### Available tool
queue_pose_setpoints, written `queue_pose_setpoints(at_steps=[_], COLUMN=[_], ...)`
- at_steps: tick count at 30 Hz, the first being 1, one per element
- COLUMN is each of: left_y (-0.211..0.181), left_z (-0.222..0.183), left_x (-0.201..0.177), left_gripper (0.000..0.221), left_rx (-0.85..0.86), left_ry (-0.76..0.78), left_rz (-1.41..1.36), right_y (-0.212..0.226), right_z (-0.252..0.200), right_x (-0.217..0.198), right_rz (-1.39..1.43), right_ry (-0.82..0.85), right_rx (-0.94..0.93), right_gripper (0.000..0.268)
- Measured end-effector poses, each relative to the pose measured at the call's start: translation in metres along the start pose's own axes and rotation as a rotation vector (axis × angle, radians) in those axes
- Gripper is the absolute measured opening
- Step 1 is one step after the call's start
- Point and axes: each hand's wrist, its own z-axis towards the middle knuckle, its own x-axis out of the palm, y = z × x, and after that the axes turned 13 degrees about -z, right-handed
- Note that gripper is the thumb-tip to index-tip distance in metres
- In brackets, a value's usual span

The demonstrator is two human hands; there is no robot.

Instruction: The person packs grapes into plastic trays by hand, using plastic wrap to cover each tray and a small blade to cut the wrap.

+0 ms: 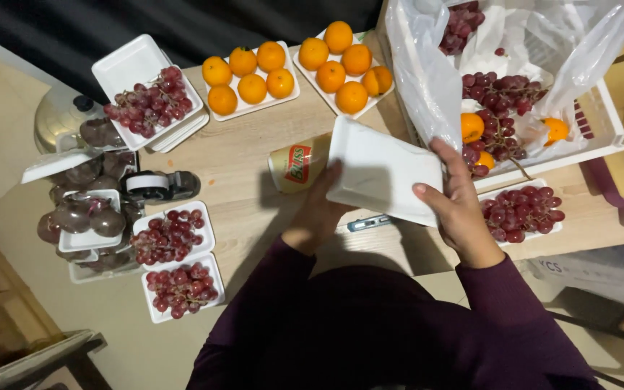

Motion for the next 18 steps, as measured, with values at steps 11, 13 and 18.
queue_pose_setpoints(at_steps=[11,13,18], left_y=[-0.04,-0.048,-0.037], left_z=[-0.011,-0.026,-0.045], left_x=[0.012,0.049,0.079], left_gripper=[0.066,0.07,0.09], left_rx=[-0.17,-0.195,-0.037], left_ry=[-0.055,-0.054,-0.354], left_rz=[0.25,0.292,0.551], right_y=[0.001,-0.005,-0.044], right_z=[-0.001,-0.004,-0.007], right_x=[-0.011,-0.007,-0.005], right_rz=[0.143,0.127,-0.238], right_ry=[-0.213,-0.212,-0.221], right_rx=[0.241,0.293,0.158], right_gripper=[0.044,0.043,0.026])
